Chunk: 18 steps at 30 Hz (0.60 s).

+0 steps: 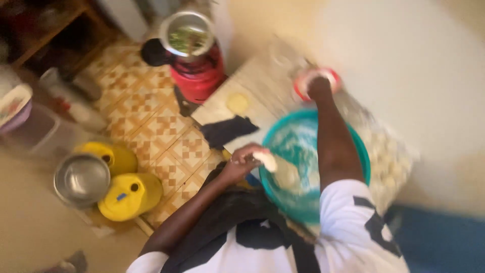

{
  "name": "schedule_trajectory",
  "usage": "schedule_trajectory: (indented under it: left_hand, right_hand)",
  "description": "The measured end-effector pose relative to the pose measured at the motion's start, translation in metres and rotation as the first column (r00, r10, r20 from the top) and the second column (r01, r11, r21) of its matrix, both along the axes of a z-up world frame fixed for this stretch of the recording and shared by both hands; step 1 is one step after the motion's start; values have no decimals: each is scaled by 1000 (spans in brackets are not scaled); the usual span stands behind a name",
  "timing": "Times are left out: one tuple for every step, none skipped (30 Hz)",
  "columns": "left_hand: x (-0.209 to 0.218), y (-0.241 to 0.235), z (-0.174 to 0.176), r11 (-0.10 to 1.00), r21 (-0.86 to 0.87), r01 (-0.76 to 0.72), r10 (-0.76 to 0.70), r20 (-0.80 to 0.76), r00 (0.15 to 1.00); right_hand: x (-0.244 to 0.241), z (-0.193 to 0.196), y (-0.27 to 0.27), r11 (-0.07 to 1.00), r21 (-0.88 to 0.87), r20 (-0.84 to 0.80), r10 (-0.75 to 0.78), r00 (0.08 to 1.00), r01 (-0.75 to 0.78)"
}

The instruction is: The person kneads dough in a teal bowl, shapes it into small balls, and places them on a floured surface. They then stir a pot of chopped green vegetables on a portable stove and add seasoning from a shaker.

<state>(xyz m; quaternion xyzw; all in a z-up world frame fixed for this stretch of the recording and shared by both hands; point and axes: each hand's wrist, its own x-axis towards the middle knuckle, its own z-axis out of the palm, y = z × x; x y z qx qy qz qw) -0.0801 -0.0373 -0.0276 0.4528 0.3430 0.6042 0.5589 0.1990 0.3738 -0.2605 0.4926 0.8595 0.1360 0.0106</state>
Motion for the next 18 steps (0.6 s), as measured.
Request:
schedule_trajectory:
  left_hand:
    - [-6,0,-2,999,-30,26,-24,75,997]
    - [-14,-4,-4,996,-65,65,-55,147,988]
    - [-19,-3,-9,998,-61,22,-12,148,989]
    - [-25,-3,-14,996,-84,32,-20,140,990]
    - [-29,-2,-20,993,-107,42,-28,133,991]
    - [-31,0,-22,993,-109,36,-21,134,991]
    - [-31,2,-25,993,-116,33,-14,167,986]
    - [-31,6,-27,992,-120,41,-16,198,980]
    - [-31,9,-28,992,-121,44,-19,198,980]
    - [-28,11,-30,992,-108,61,-35,231,972]
    - [-25,13,-31,992,-94,78,-51,264,963]
    - [-20,16,-27,990,-98,100,-70,270,960]
    - [-13,19,-23,983,-111,147,-96,374,922]
    - [-7,22,-19,973,-119,199,-120,473,873]
    - [2,17,-16,967,-119,223,-141,479,867]
    - [5,20,-11,947,-154,280,-146,571,808]
    - [9,24,-7,922,-184,340,-142,655,742]
    - [12,26,-11,918,-187,349,-147,657,739]
  right_hand:
    - [-19,27,-14,999,-48,2,-5,1000,5]
    - [-33,48,-38,994,-107,3,-20,1000,20]
    - [-35,41,-23,994,-103,5,24,1000,-23]
    - [-34,33,-12,985,-155,157,-52,986,76]
    - [-31,24,0,966,-186,309,-118,944,182]
    - [-30,24,2,966,-188,310,-111,944,176]
    - [-28,23,5,967,-169,313,-131,941,191]
    - [-21,22,7,965,-149,314,-161,936,216]
    - [-23,21,12,964,-150,313,-164,935,219]
    - [-17,20,13,962,-127,270,-203,941,244]
    - [-11,19,14,958,-104,226,-241,944,269]
    - [-5,24,9,951,-106,233,-260,937,290]
    - [1,29,3,993,-19,170,-108,979,113]
    - [8,35,-3,995,80,123,51,991,-61]
    - [5,46,-25,996,78,128,27,991,-37]
    - [-8,61,-33,998,-57,352,17,936,3]
    - [-22,75,-41,981,-181,553,39,832,74]
    - [-19,66,-35,979,-184,554,33,832,84]
